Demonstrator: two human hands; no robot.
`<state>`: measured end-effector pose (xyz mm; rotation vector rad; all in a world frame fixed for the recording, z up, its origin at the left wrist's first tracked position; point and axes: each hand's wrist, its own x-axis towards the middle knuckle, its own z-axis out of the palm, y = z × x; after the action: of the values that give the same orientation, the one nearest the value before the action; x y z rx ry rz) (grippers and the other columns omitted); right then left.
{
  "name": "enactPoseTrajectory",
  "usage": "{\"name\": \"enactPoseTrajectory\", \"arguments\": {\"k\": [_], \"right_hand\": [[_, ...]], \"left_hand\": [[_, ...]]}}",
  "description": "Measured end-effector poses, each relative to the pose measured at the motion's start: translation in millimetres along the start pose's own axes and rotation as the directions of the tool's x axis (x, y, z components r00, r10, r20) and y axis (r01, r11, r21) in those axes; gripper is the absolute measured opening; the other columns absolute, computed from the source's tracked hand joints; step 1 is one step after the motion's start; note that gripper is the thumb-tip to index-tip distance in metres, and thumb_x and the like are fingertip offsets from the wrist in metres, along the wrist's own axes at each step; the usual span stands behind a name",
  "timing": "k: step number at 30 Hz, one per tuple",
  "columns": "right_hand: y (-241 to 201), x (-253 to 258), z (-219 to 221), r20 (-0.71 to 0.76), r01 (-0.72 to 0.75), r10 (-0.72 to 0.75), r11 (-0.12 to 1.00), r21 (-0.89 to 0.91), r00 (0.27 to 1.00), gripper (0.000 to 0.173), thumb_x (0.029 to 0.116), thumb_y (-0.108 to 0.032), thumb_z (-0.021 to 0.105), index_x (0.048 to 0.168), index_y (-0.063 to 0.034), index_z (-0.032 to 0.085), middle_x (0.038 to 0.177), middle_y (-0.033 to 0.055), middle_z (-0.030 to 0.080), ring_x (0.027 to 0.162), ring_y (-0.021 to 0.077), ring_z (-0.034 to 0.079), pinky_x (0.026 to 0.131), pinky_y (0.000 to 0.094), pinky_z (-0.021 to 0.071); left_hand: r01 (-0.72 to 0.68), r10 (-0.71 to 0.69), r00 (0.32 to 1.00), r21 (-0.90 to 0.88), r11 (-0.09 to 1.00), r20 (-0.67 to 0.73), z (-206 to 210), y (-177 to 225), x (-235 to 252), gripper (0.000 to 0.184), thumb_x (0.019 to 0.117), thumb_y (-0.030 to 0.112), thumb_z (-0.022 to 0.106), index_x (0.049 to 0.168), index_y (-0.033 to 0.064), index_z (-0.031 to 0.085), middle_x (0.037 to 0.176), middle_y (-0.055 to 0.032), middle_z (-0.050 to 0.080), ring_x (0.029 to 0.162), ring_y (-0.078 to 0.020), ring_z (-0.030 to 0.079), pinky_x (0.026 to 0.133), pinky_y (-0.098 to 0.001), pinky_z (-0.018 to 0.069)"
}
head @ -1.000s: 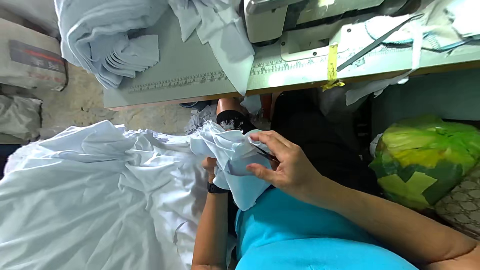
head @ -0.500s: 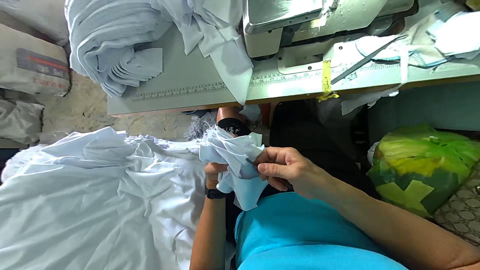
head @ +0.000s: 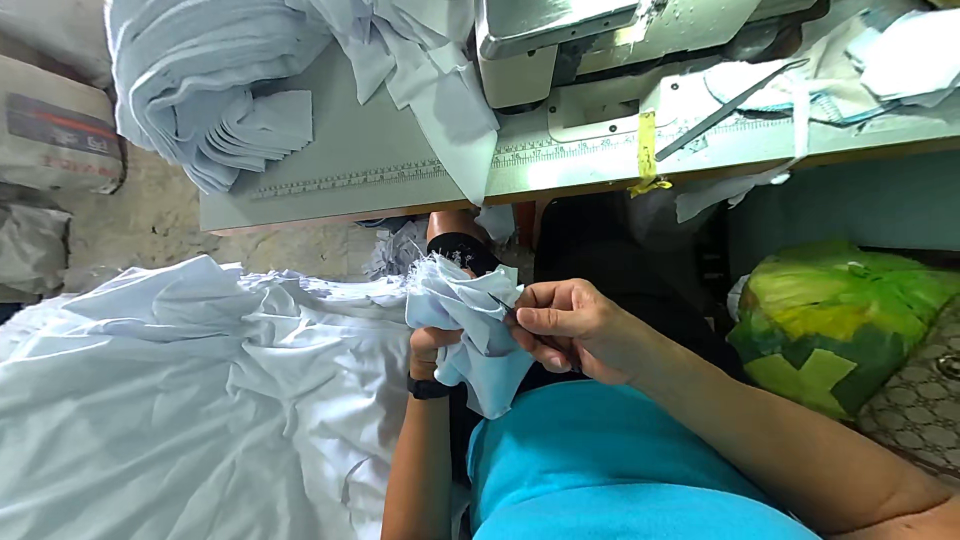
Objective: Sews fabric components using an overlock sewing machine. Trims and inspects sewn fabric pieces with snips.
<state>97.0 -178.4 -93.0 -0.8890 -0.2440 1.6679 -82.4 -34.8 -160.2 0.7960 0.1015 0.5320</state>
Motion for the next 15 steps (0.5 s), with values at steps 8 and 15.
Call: {"name": "enactPoseTrajectory", "arguments": {"k": [8, 15], "right_hand": [[-2.1, -4.8, 4.1, -0.186, 0.238, -0.270, 0.955, -0.180, 0.945, 0.009, 0.1000, -0.013, 0.061, 0.095, -0.0104, 0.068, 0.070, -0.0028, 0.062, 0.049, -0.0026, 0.049, 0.045, 0.0106, 0.0412], [12.1, 15.4, 6.0, 0.176, 0.582, -0.790, 0.261, -0.770, 0.588, 0.015, 0.0936, -0.010, 0.070, 0.104, 0.0011, 0.072, 0.085, 0.0009, 0.063, 0.074, -0.0011, 0.057, 0.067, 0.0105, 0.0496]], "left_hand": [[-0.011, 0.011, 1.000, 0.011, 1.000, -0.005, -3.7, 0.0, -1.1, 0.037, 0.0826, 0.014, 0.079, 0.119, 0.0183, 0.075, 0.111, 0.0071, 0.075, 0.104, -0.0008, 0.069, 0.093, -0.0208, 0.0550], [0.008, -0.007, 0.999, -0.021, 1.000, 0.052, -3.0, -6.1, 2.2, 0.040, 0.0840, 0.015, 0.078, 0.123, 0.0183, 0.072, 0.115, 0.0075, 0.074, 0.107, -0.0011, 0.067, 0.095, -0.0211, 0.0536]]}}
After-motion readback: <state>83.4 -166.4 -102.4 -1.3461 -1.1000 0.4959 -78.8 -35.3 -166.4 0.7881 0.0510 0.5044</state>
